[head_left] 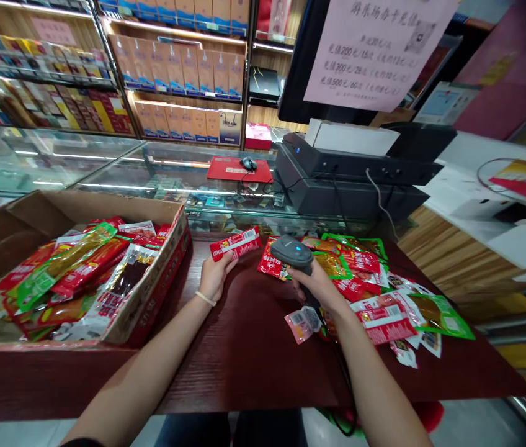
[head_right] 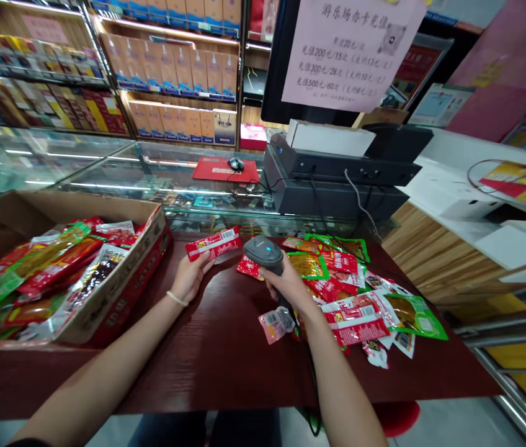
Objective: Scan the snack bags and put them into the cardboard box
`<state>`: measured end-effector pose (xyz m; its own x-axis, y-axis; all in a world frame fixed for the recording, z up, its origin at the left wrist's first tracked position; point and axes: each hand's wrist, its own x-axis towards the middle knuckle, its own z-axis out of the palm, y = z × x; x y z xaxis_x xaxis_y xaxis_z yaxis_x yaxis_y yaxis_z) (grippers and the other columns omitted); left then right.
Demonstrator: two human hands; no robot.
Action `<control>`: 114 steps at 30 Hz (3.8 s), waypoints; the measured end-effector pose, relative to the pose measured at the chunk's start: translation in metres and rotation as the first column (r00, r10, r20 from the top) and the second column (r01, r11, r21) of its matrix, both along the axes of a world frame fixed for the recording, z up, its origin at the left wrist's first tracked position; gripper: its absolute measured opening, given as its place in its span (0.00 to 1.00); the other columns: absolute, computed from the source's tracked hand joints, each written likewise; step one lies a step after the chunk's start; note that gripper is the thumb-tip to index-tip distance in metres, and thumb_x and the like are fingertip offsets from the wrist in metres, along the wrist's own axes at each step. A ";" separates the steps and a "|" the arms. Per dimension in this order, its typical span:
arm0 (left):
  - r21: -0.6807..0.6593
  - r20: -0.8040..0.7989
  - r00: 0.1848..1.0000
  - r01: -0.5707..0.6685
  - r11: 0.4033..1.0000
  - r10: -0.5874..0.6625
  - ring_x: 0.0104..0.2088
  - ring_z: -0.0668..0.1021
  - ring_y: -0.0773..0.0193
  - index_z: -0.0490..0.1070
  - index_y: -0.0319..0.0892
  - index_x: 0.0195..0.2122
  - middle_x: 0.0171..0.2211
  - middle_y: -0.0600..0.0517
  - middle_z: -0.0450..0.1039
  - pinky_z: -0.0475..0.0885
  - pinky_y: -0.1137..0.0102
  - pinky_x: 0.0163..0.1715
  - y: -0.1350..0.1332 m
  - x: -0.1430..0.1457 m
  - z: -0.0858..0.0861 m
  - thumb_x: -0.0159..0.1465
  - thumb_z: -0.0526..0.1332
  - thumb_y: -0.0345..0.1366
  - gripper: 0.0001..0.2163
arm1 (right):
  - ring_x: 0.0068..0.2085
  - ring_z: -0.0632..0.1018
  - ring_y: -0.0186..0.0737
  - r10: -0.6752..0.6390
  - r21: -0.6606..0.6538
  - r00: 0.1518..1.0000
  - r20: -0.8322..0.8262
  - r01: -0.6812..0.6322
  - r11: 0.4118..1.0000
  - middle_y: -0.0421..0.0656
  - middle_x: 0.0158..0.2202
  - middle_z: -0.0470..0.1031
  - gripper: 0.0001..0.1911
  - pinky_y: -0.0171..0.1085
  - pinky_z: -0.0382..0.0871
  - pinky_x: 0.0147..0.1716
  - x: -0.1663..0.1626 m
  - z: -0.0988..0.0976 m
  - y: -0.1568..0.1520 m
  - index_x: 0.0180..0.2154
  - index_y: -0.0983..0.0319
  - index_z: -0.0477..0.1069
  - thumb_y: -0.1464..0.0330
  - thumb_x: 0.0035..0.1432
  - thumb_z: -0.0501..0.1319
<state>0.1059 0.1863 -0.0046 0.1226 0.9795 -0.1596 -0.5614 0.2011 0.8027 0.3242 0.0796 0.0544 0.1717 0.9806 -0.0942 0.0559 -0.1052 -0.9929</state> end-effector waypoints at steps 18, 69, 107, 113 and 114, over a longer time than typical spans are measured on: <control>0.034 -0.049 0.999 -0.018 0.999 0.020 0.42 0.80 0.61 0.73 0.38 0.42 0.42 0.47 0.78 0.75 0.61 0.48 -0.001 0.003 -0.001 0.50 0.72 0.38 0.20 | 0.12 0.65 0.31 -0.039 -0.020 0.997 0.063 0.040 0.999 0.29 0.16 0.65 0.19 0.29 0.57 0.10 0.004 0.003 0.001 0.36 0.58 0.61 0.57 0.49 0.67; 0.578 -0.646 0.741 0.315 0.753 0.186 0.42 0.79 0.60 0.76 0.44 0.42 0.41 0.50 0.79 0.71 0.67 0.46 -0.043 -0.009 0.117 0.61 0.62 0.40 0.11 | 0.13 0.66 0.30 -0.146 0.138 0.980 -0.133 0.165 0.977 0.30 0.18 0.67 0.19 0.30 0.61 0.11 0.024 0.010 -0.002 0.36 0.57 0.62 0.56 0.51 0.68; 0.119 -0.252 0.870 0.462 0.879 -0.423 0.40 0.79 0.61 0.62 0.46 0.57 0.46 0.48 0.76 0.74 0.65 0.44 -0.023 0.002 0.014 0.56 0.67 0.39 0.28 | 0.14 0.65 0.29 -0.198 0.120 0.968 -0.157 0.218 0.968 0.33 0.19 0.66 0.17 0.30 0.62 0.13 0.030 0.009 -0.002 0.30 0.58 0.63 0.57 0.50 0.68; 0.039 -0.087 0.888 0.456 0.889 -0.452 0.35 0.78 0.66 0.67 0.44 0.44 0.40 0.52 0.75 0.75 0.69 0.38 -0.029 -0.012 0.019 0.55 0.66 0.33 0.15 | 0.15 0.65 0.29 -0.154 0.119 0.976 -0.157 0.173 0.978 0.33 0.19 0.66 0.15 0.32 0.62 0.14 0.022 0.006 -0.002 0.29 0.58 0.65 0.58 0.52 0.67; 0.036 -0.060 0.897 0.441 0.897 -0.439 0.34 0.77 0.67 0.68 0.43 0.43 0.39 0.52 0.75 0.74 0.70 0.37 -0.028 -0.011 0.019 0.55 0.64 0.33 0.14 | 0.15 0.64 0.29 -0.144 0.119 0.978 -0.153 0.163 0.979 0.34 0.19 0.66 0.15 0.32 0.63 0.14 0.021 0.005 -0.002 0.29 0.58 0.65 0.58 0.52 0.67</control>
